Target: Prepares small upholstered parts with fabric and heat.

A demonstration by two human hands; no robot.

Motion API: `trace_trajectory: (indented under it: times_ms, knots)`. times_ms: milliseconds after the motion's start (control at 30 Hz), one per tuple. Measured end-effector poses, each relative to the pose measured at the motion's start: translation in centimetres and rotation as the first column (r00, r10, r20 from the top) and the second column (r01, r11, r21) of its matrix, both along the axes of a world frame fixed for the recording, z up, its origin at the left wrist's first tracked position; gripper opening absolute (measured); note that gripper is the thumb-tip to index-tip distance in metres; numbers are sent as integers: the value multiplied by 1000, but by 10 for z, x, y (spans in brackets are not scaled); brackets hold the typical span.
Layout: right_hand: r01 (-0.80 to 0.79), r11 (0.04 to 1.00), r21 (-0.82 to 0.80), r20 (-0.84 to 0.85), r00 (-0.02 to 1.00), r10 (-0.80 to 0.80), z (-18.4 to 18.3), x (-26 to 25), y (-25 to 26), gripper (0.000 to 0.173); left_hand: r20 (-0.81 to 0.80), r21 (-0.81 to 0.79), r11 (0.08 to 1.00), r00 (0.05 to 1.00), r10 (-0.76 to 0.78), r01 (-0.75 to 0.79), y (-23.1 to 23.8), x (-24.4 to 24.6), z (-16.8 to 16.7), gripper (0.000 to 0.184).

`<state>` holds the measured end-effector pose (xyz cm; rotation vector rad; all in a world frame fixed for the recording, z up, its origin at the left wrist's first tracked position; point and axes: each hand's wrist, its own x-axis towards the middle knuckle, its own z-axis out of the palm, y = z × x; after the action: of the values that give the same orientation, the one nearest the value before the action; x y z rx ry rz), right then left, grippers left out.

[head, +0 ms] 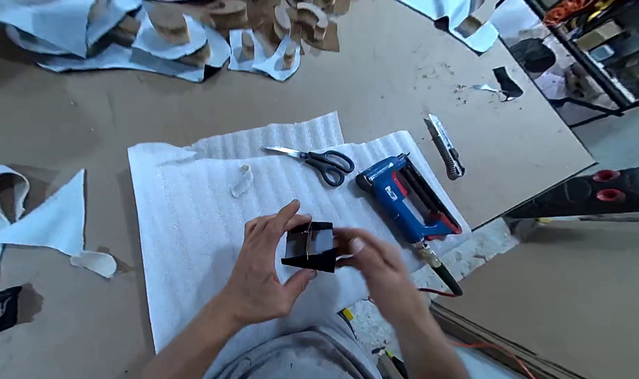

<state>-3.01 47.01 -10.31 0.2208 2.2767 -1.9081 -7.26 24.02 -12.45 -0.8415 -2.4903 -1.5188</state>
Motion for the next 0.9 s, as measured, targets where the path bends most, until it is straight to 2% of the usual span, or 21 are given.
trace_trajectory:
  times_ms: [33, 100, 167, 267, 300, 367, 433, 533, 567, 600, 633, 667, 700, 733, 767, 800, 833, 867, 900]
  knots:
    - [-22, 986, -163, 32, 999, 28, 0, 2, -14, 45, -10, -7, 1000, 1000, 6, -6, 2, 3, 4, 86]
    - [20, 948, -318, 106, 994, 14, 6, 0, -30, 40, -48, -59, 998, 998, -30, 27, 3, 10, 11, 80]
    - [45, 937, -347, 140, 990, 5, 14, -4, -30, 30, -89, -109, 991, 993, -83, 73, 4, 15, 16, 79]
    - [-4, 934, -356, 69, 997, 31, 19, -6, -28, 19, -113, -91, 994, 991, -69, 59, 3, 21, 22, 76]
    - [-11, 933, -359, 44, 999, 29, 19, -5, -28, 18, -59, -60, 997, 997, -47, 43, 2, 23, 24, 77]
    - [9, 926, -377, 21, 1000, -1, 18, -1, -31, 17, 161, 70, 997, 986, -40, 29, -2, 27, 21, 81]
    - [58, 913, -404, 24, 998, -53, 13, 3, -37, 18, 420, 232, 972, 904, -74, -29, -1, 30, 15, 81]
    - [59, 915, -400, 13, 998, -58, 4, 12, -41, 19, 633, 386, 903, 766, -110, -189, 10, 42, 12, 43]
    - [21, 949, -315, -17, 999, -28, 1, 13, -36, 22, 648, 375, 902, 756, -90, -214, 13, 44, 9, 33]
    - [-21, 992, -128, -48, 999, 15, -1, 12, -23, 27, 636, 319, 923, 771, -39, -216, 15, 44, 4, 27]
    - [-15, 988, 156, -67, 997, 26, -3, 9, -2, 35, 585, 194, 959, 809, 56, -207, 14, 41, -5, 25]
    - [69, 891, 448, -107, 994, -23, -8, 4, 25, 37, 472, 2, 980, 865, 172, -197, 11, 36, -15, 29]
    - [160, 730, 664, -148, 986, -82, -16, -4, 55, 41, 316, -193, 957, 910, 268, -216, 7, 29, -23, 34]
    - [202, 575, 793, -159, 979, -125, -26, -14, 83, 50, 164, -341, 905, 932, 324, -255, 4, 22, -29, 40]
    - [186, 473, 861, -129, 980, -151, -37, -23, 106, 65, 42, -439, 848, 935, 351, -299, 2, 17, -32, 48]
    - [132, 427, 895, -69, 985, -159, -46, -30, 121, 78, -55, -490, 801, 929, 365, -344, 3, 13, -30, 59]
    - [70, 413, 908, -6, 988, -154, -49, -37, 129, 86, -148, -484, 779, 915, 376, -399, 8, 10, -25, 66]
    - [13, 439, 898, 58, 988, -146, -45, -47, 133, 91, -214, -430, 793, 902, 374, -431, 18, 8, -15, 64]
    - [-26, 493, 870, 109, 984, -140, -37, -57, 134, 92, -213, -355, 841, 912, 351, -408, 32, 8, -3, 56]
